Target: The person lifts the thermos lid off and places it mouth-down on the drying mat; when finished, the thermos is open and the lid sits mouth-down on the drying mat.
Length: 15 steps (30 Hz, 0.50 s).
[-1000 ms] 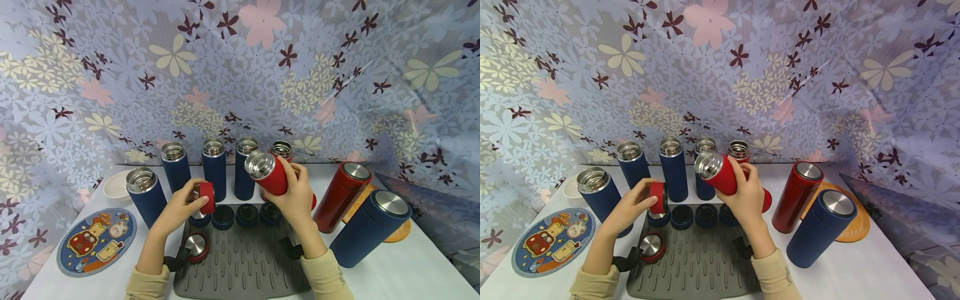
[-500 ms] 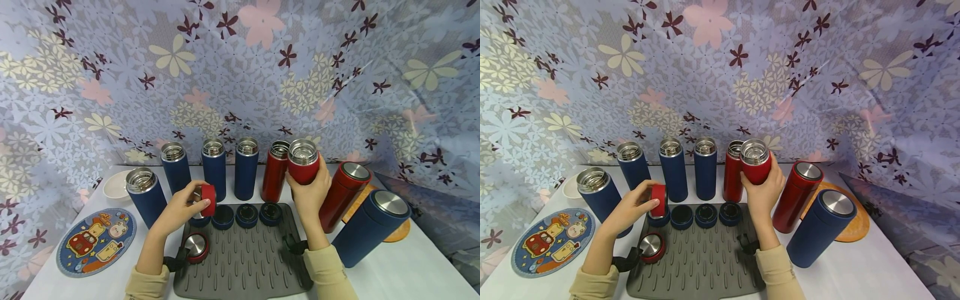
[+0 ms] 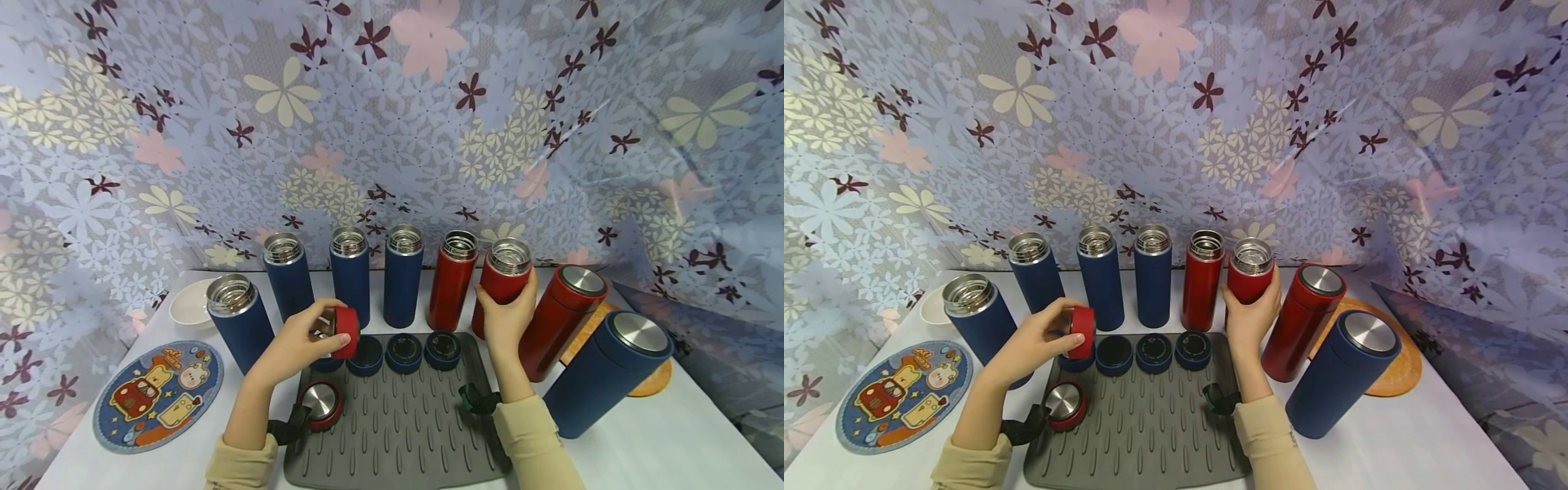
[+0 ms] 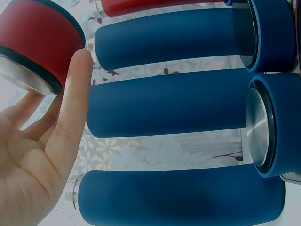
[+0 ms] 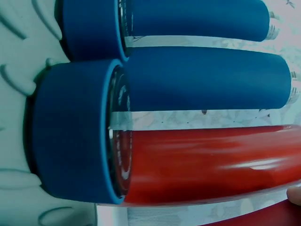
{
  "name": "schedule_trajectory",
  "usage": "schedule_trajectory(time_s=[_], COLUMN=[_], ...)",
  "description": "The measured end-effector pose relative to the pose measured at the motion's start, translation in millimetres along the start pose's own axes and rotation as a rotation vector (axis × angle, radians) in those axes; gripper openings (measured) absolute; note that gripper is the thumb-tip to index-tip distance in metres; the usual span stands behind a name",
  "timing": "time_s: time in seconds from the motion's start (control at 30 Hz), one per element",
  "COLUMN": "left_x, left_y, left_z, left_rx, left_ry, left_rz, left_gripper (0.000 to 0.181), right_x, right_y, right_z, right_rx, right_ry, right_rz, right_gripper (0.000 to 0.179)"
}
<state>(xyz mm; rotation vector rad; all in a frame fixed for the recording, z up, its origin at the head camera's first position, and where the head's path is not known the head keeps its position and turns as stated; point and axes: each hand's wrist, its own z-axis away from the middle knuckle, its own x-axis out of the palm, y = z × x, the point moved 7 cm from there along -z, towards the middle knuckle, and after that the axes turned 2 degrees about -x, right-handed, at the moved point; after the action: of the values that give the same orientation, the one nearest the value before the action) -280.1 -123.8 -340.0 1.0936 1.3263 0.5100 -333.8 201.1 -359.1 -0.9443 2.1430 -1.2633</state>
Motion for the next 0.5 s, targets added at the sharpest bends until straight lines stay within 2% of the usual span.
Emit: schedule_trajectory(time_s=[0.2,0.5], left_x=[2.0,3.7], left_y=[-0.6,2.9], left_z=[-1.1,-0.3], left_rx=[0.001,0.047], left_ry=[-0.019,-0.036], left_rz=[0.004,-0.019], left_gripper=[0.046,0.049], right_x=[2,4], right_y=[10,23], right_z=[-0.1,-1.5], right_rx=[0.056,0.134], right_ry=[-0.024,-0.058], right_rz=[0.003,0.004], right_gripper=[0.086,0.089])
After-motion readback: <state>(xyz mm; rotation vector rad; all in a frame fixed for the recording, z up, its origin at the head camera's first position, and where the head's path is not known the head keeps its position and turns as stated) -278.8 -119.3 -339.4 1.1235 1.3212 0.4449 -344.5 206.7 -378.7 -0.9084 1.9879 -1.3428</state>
